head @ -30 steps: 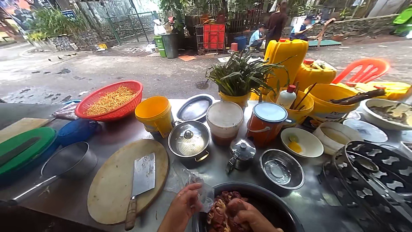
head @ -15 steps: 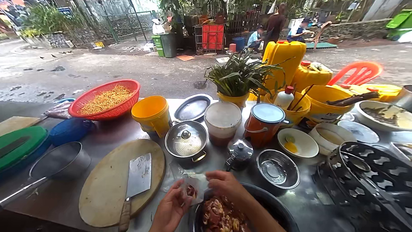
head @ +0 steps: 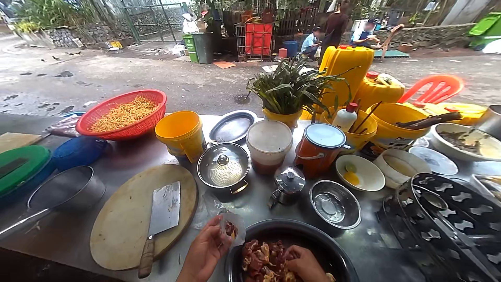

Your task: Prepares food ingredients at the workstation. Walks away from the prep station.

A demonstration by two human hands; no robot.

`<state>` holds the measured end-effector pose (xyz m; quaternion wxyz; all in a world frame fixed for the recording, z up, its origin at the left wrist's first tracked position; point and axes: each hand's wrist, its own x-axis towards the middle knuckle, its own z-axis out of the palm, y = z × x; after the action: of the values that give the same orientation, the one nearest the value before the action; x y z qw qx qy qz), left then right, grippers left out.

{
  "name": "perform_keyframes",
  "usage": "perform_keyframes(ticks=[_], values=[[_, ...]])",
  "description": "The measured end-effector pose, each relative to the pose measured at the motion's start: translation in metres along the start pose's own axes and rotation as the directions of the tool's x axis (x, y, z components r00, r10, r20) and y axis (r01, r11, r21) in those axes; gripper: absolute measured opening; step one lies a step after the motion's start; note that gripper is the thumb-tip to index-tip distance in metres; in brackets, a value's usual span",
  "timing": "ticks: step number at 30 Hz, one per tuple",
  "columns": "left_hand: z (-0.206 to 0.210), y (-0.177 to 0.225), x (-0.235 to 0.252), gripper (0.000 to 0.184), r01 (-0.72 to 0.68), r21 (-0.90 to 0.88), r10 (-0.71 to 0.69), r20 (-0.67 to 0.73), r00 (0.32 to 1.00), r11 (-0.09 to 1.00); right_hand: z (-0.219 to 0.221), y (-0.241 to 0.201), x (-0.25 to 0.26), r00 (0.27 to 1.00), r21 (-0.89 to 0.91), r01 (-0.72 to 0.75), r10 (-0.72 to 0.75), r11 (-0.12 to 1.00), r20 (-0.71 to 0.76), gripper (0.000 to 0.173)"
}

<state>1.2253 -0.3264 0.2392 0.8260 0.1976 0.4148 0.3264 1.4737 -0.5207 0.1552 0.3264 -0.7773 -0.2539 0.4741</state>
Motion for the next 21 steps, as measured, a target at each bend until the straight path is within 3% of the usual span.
perform_keyframes(ticks=[2,5,7,9,12,14,16,18,21], values=[[0.000,0.000,-0.003,0.028,0.001,0.011,-0.001,-0.002,1.000,1.000,-0.011,0.000,-0.014,0.995,0.353,-0.054,0.018,0.934,0.103,0.026],[0.000,-0.001,-0.006,0.027,0.000,0.040,-0.001,0.006,1.000,0.999,-0.013,-0.016,-0.036,0.972,0.698,-0.067,-0.110,0.713,0.206,0.030],[0.001,-0.001,-0.012,0.028,0.003,0.092,-0.005,0.014,1.000,0.996,-0.003,-0.038,-0.043,0.933,0.816,-0.121,-0.216,0.566,0.288,0.026],[0.000,-0.001,-0.015,0.029,0.007,0.134,-0.014,0.049,0.999,0.991,0.022,-0.070,-0.040,0.883,0.845,-0.187,-0.291,0.500,0.368,0.021],[-0.008,-0.004,-0.015,0.030,0.006,0.184,-0.027,0.113,0.993,0.983,0.075,-0.126,-0.019,0.908,0.843,-0.277,-0.163,0.460,0.387,0.021],[-0.015,-0.004,-0.016,0.028,-0.005,0.190,-0.008,0.071,0.997,0.982,0.098,-0.157,-0.006,0.940,0.824,-0.301,0.006,0.479,0.340,0.033],[-0.019,0.000,-0.016,0.029,-0.029,0.159,0.024,0.031,0.999,0.987,0.097,-0.180,-0.008,0.951,0.781,-0.271,0.034,0.563,0.306,0.043],[-0.021,0.002,-0.015,0.030,-0.048,0.130,0.044,0.033,0.998,0.990,0.085,-0.191,-0.021,0.964,0.714,-0.179,-0.026,0.677,0.266,0.046],[-0.018,0.001,-0.015,0.030,-0.056,0.099,0.054,0.021,0.998,0.994,0.045,-0.165,-0.028,0.945,0.377,0.182,-0.267,0.908,0.186,0.060]])
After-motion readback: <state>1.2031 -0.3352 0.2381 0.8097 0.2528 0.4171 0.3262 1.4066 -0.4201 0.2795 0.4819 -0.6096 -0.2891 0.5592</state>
